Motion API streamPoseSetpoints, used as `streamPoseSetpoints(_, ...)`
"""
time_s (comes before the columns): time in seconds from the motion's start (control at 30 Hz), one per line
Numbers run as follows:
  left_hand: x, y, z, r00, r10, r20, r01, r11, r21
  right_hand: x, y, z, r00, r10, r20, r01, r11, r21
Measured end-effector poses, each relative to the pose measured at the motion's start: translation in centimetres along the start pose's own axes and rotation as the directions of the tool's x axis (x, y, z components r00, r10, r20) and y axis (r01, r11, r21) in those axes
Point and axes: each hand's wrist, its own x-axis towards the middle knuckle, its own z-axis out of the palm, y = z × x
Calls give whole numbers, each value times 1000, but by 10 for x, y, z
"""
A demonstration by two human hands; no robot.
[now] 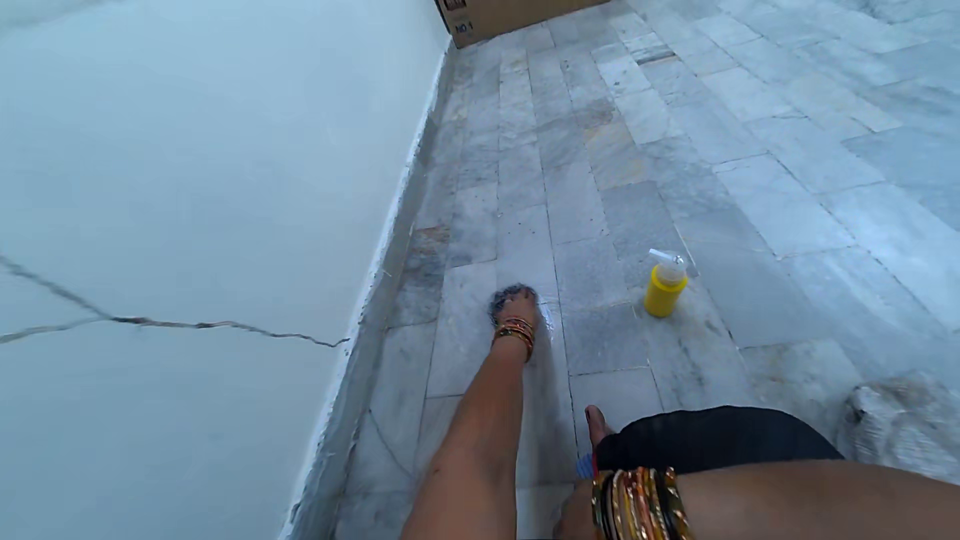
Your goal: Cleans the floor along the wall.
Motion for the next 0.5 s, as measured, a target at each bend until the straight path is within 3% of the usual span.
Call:
streamPoseSetpoints(0.1, -32, 17, 14, 998, 15, 62, -16, 1000, 12, 7, 3, 11, 991, 116, -60, -113, 993, 42)
streamPoseSetpoints(0.27, -85, 17, 42, 988, 43, 147, -48, 998, 34, 21, 21, 23, 992, 100, -82, -91, 990, 104)
streamPoseSetpoints(0.4, -133, -15, 80, 986, 130, 102, -130, 992, -7, 13, 9, 26, 993, 94, -77, -92, 995, 32)
streamPoseSetpoints(0.5, -166, -49, 103, 993, 112, 40, -109, 992, -66, 6, 3, 23, 995, 89, -35, -90, 996, -8)
